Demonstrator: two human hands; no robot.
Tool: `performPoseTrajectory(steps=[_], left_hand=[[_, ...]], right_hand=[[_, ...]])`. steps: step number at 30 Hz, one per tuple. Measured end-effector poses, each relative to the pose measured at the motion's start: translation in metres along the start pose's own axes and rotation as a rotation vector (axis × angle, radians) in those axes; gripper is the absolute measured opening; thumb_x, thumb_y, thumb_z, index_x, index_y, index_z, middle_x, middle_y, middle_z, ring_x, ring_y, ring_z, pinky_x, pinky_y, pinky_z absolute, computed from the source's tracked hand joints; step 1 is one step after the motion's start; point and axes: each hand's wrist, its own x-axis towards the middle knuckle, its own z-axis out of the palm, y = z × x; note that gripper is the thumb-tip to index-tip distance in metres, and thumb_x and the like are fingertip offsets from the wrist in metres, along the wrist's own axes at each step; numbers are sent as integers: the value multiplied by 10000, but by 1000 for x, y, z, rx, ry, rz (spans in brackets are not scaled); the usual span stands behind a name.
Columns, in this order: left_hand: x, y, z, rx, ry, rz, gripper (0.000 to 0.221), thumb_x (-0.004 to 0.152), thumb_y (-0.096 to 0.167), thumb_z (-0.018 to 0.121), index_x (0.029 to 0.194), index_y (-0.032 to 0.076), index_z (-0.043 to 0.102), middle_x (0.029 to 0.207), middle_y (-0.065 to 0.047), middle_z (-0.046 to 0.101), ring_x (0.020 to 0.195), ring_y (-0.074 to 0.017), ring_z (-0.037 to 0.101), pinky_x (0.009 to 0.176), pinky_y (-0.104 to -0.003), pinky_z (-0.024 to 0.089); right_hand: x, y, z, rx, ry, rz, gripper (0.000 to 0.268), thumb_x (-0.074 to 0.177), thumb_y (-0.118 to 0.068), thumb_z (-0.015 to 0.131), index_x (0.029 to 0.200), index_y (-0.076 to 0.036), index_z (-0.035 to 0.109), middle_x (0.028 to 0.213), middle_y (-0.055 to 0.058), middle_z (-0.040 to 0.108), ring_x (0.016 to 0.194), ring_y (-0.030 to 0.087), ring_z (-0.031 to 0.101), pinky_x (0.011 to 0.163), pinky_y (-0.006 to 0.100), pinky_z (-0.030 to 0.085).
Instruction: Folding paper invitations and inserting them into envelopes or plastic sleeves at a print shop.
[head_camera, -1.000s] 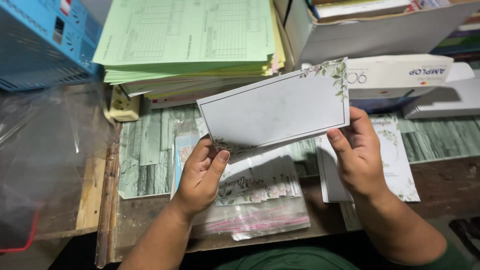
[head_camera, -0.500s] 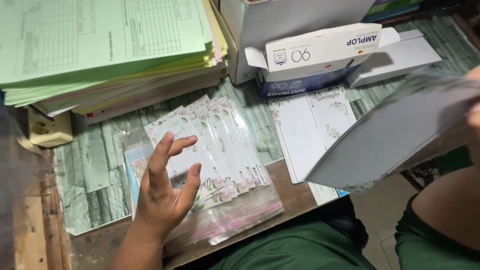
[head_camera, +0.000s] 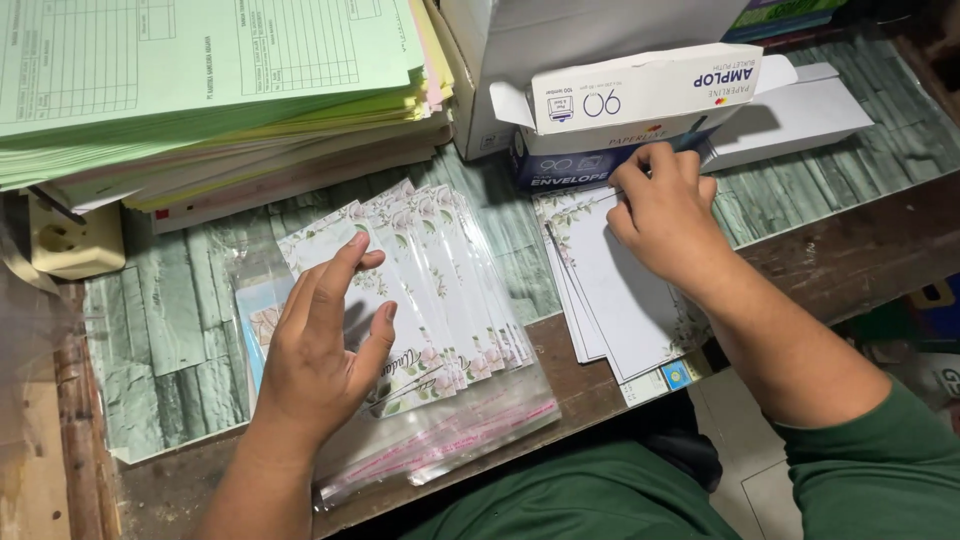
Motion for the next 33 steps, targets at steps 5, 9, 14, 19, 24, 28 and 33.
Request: performPoseTrajectory(steps=[5, 9, 14, 19, 24, 28, 33], left_hand=[[1, 3, 2, -12, -30, 5, 642, 982, 61, 669, 1538, 55, 349, 1315, -201, 605, 1163, -315, 617, 890, -387, 676], [-1, 1, 1, 15, -26, 31, 679, 972, 74, 689, 1551, 67, 335, 1338, -183, 615, 1181, -327, 631, 931, -426, 632], [-3, 5, -2, -30, -39, -12, 687, 963, 76, 686, 1546, 76, 322, 1339, -196, 602, 1177, -326, 620, 844, -402, 701], [-2, 5, 0, 48, -32, 52, 703, 951, 107, 740, 1538, 40, 359, 1374, -190, 616, 1222, -327, 640, 1059, -452, 549], [-4, 1, 1, 82, -23, 52, 721, 940, 128, 760, 1533, 33, 362, 1373, -208, 602, 1230, -336, 634, 1064, -462, 549], [-3, 3, -1, 74, -3, 57, 686, 939, 104, 753, 1515, 21, 391, 1343, -217, 617, 1233, -322, 636, 1078, -423, 548], [-1, 4, -5, 135, 41, 91, 541, 950, 91, 740, 1425, -24, 509, 1276, -246, 628, 1151, -338, 654, 1021, -416, 557]], right_hand=[[-8, -5, -10, 186, 135, -10, 344, 960, -94, 545, 1299, -97, 598, 1303, 203, 419, 1150, 432, 400, 957, 577, 407], [-29, -1, -35, 386, 63, -159, 363, 961, -28, 525, 1323, -8, 536, 1304, 190, 448, 1251, 341, 490, 1094, 431, 382], [-79, 41, -51, 252, -106, -301, 551, 821, 46, 564, 1344, -127, 589, 1498, 127, 477, 1399, 341, 428, 1167, 540, 355], [-123, 60, -51, 205, -500, -130, 952, 800, -48, 714, 1600, -347, 294, 1732, -3, 153, 1574, 246, 185, 1149, 466, 322], [-127, 55, -30, 100, -202, -349, 870, 710, -79, 782, 1507, -231, 465, 1630, 59, 394, 1465, 274, 418, 1091, 454, 411], [-132, 51, -20, 143, -141, -288, 586, 813, -261, 740, 1386, -233, 618, 1510, 18, 555, 1340, 229, 555, 1079, 476, 439], [-134, 40, -9, 165, -41, -364, 569, 850, -283, 733, 1397, -194, 605, 1477, 46, 582, 1344, 237, 566, 1037, 450, 463]])
